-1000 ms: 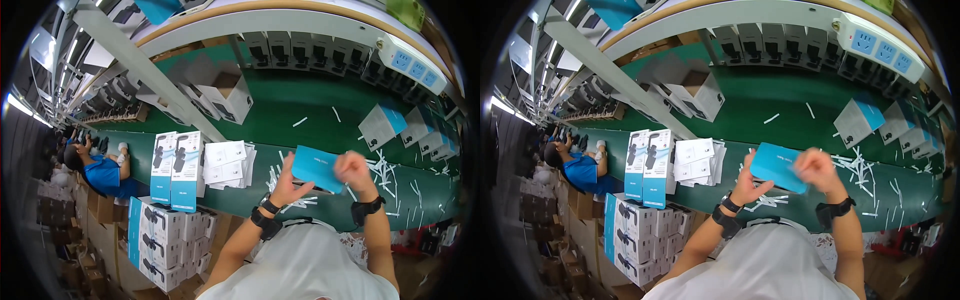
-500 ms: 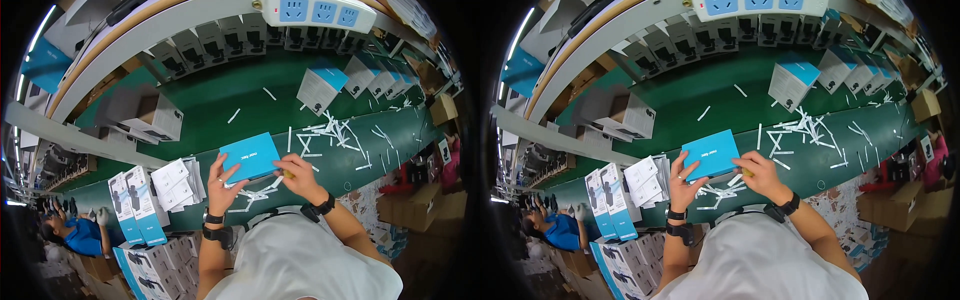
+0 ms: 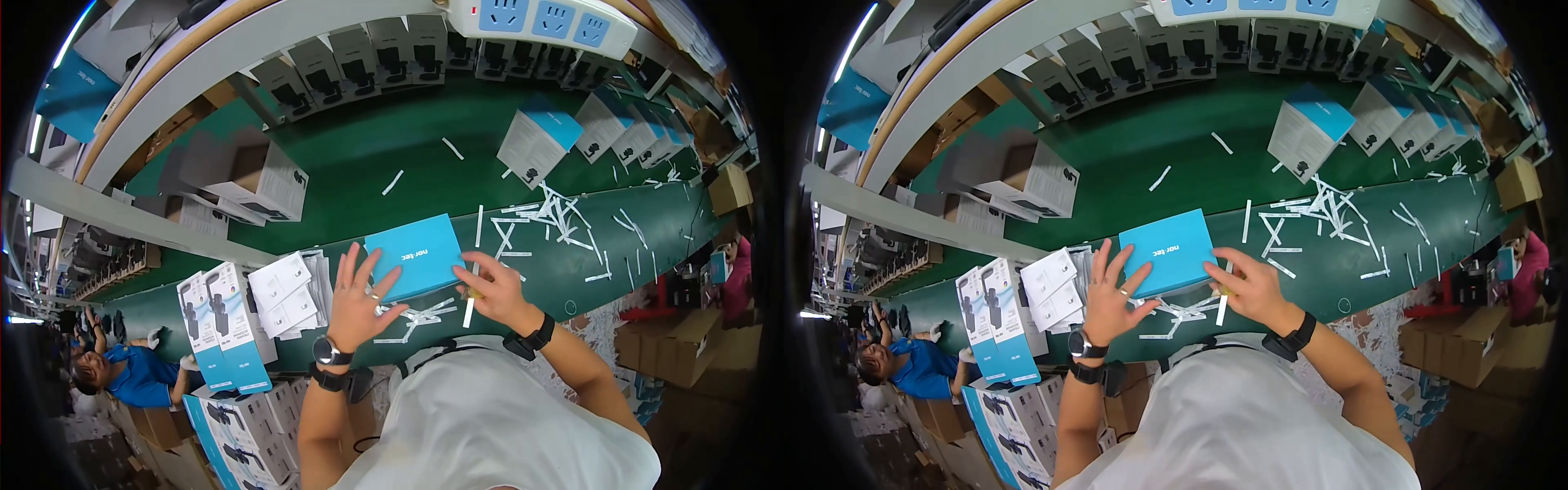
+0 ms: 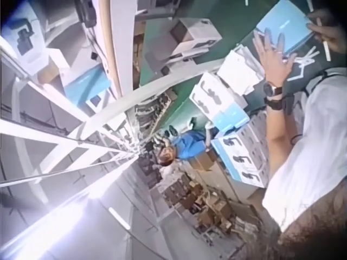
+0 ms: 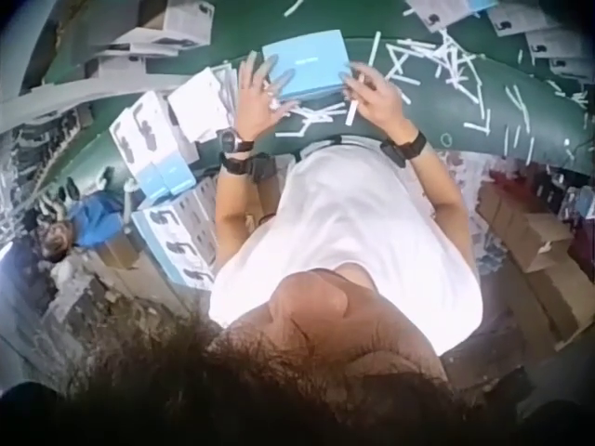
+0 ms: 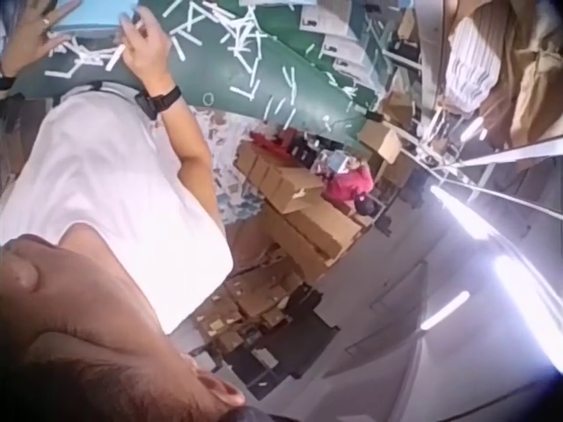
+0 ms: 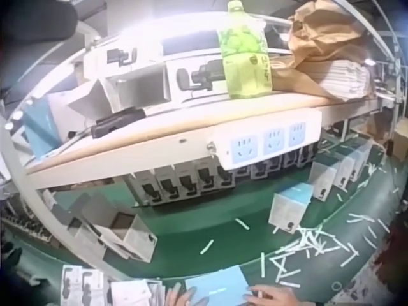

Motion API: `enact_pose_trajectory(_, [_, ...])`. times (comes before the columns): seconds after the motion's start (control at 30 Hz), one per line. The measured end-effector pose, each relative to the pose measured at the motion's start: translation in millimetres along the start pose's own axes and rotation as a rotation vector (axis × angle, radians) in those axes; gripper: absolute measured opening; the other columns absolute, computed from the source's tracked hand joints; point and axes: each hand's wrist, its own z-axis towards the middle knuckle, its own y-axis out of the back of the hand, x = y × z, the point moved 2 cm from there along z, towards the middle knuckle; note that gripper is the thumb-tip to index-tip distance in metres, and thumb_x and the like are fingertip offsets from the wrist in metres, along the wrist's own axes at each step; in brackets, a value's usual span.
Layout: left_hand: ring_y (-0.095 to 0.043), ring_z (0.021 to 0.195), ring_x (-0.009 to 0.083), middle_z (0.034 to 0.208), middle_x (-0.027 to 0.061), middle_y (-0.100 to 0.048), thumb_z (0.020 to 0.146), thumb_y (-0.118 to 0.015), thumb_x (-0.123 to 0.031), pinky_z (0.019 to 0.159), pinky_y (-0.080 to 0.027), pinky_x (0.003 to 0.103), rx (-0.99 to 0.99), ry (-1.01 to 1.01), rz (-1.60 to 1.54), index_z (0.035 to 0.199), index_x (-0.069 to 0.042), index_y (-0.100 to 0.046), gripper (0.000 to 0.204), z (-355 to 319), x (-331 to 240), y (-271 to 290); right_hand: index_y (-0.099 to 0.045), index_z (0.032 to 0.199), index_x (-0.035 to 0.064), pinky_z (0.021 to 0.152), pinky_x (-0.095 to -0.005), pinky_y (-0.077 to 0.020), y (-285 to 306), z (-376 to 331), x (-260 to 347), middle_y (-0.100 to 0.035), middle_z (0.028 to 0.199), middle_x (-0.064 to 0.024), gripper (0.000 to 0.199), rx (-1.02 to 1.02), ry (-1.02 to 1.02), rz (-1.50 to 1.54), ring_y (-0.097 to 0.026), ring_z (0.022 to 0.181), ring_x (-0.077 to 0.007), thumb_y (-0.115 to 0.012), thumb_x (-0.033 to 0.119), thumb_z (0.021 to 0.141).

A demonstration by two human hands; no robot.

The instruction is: The person places a manual into a white box, seals it with a sticker, and slides it into a blue sleeve. This process is repeated for several more units on the assembly line.

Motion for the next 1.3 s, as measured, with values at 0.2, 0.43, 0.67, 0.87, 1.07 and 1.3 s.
enact_pose_trajectory(0.2, [-0.039,0.144,0.0332,0.158,0.0165,-0.038,0.092,-0.064,-0.024,0.117,-0.032,0.046,0.142,0.096,0.265,0.147,0.000,-0.044,0.063,4.3,-54.7,-35.4,-0.071,0.116,0.0078,0.059,-0.0276,-0.0557,-12.0,-8.0,17.8,-0.068,0.129,-0.0078,0.041,0.055,0.109,-0.014,-0.069,0.069,-0.0148,-0.073,0.003,0.076])
enact_pose_trajectory(0.43, [-0.053,0.133,0.0322,0.146,0.0133,-0.053,0.084,-0.075,-0.024,0.107,-0.044,0.045,-0.015,-0.040,0.245,0.138,-0.005,-0.056,0.061,9.8,-22.6,-45.2,-0.069,0.120,0.0118,0.063,-0.0290,-0.0585,-11.7,19.5,-7.4,-0.062,0.133,-0.0092,0.047,0.097,0.012,0.139,-0.073,0.078,-0.0193,-0.082,0.016,0.075])
enact_pose_trajectory(0.67, [-0.041,0.136,0.0465,0.150,0.0230,-0.042,0.079,-0.076,-0.046,0.110,-0.037,0.054,0.082,-0.024,0.052,0.141,-0.012,-0.054,0.074,28.7,4.2,-6.0,-0.055,0.143,0.0092,0.111,-0.0422,-0.0409,-31.8,50.8,-36.6,-0.032,0.159,-0.0225,0.095,0.362,-0.260,0.481,-0.039,0.144,-0.0365,-0.095,0.032,0.060])
enact_pose_trajectory(0.87, [-0.039,0.132,0.0568,0.144,0.0351,-0.036,0.072,-0.075,-0.062,0.110,-0.038,0.056,0.189,0.083,0.007,0.151,-0.005,-0.040,0.103,34.1,22.4,-9.7,-0.053,0.144,0.0063,0.115,-0.0478,-0.0352,-43.5,33.2,-50.2,-0.029,0.158,-0.0276,0.102,0.267,-0.202,0.503,-0.035,0.145,-0.0416,-0.094,0.027,0.054])
enact_pose_trajectory(1.07, [-0.044,0.129,0.0519,0.147,0.0307,-0.037,0.070,-0.079,-0.056,0.107,-0.041,0.054,0.244,-0.164,0.016,0.149,-0.011,-0.045,0.096,82.7,72.3,7.9,-0.053,0.145,0.0061,0.112,-0.0469,-0.0383,-35.7,82.4,-95.0,-0.034,0.156,-0.0283,0.103,0.160,-0.026,0.332,-0.042,0.141,-0.0405,-0.094,0.029,0.053])
enact_pose_trajectory(1.3, [-0.067,0.096,0.0349,0.108,0.0177,-0.068,0.082,-0.072,-0.038,0.080,-0.055,0.044,0.156,0.607,0.692,0.096,-0.008,-0.072,0.033,146.7,230.7,27.7,-0.051,0.147,0.0085,0.115,-0.0426,-0.0328,3.5,130.7,-272.5,-0.043,0.150,-0.0282,0.083,-0.270,-0.587,-0.244,-0.041,0.141,-0.0401,-0.084,0.037,0.077])
